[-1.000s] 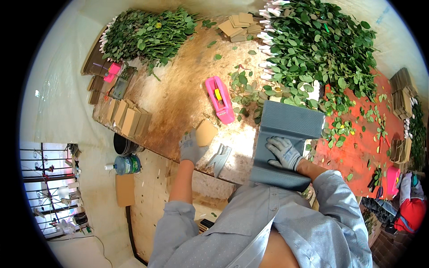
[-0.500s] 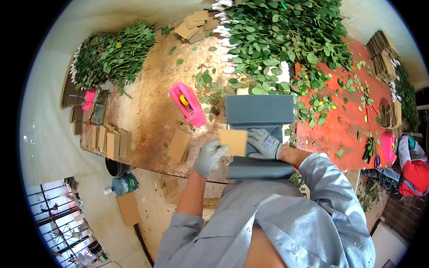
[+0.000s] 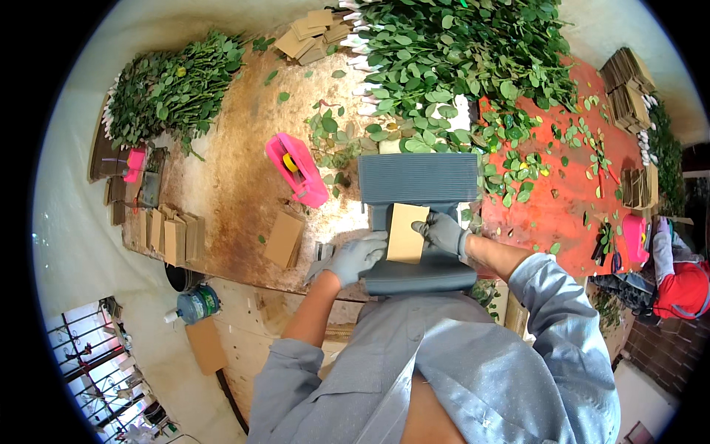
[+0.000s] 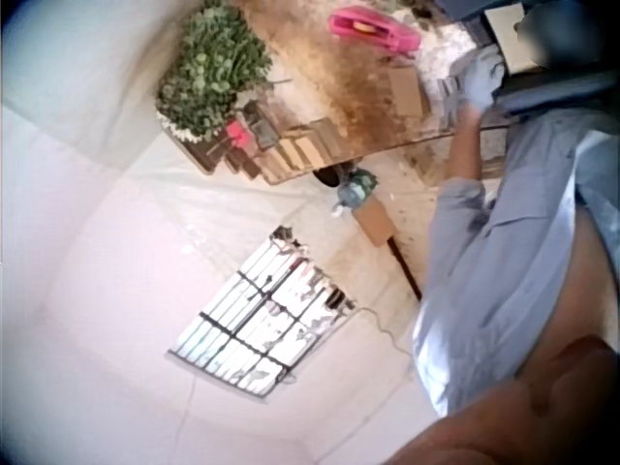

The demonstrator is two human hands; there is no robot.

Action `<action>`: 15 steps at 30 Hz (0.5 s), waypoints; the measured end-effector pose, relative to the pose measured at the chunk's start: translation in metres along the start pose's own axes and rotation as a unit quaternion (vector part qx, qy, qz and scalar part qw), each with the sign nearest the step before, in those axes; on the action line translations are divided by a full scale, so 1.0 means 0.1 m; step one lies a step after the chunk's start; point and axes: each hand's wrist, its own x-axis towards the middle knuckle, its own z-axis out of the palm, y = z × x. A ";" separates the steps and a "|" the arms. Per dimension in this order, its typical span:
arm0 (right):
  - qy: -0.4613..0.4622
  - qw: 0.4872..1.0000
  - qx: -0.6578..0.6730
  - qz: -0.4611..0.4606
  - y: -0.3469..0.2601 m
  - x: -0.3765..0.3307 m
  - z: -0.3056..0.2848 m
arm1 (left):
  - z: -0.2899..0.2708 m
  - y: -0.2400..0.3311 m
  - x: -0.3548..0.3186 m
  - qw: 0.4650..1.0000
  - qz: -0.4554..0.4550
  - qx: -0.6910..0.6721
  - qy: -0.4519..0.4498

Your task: The person folds cardboard pieces into boxes and fills them with bunches of roses taken from a pile on the table.

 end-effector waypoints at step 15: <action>-0.166 0.802 -0.560 0.126 -0.07 0.82 0.08 | -0.07 0.14 -0.22 0.939 0.026 0.329 -0.095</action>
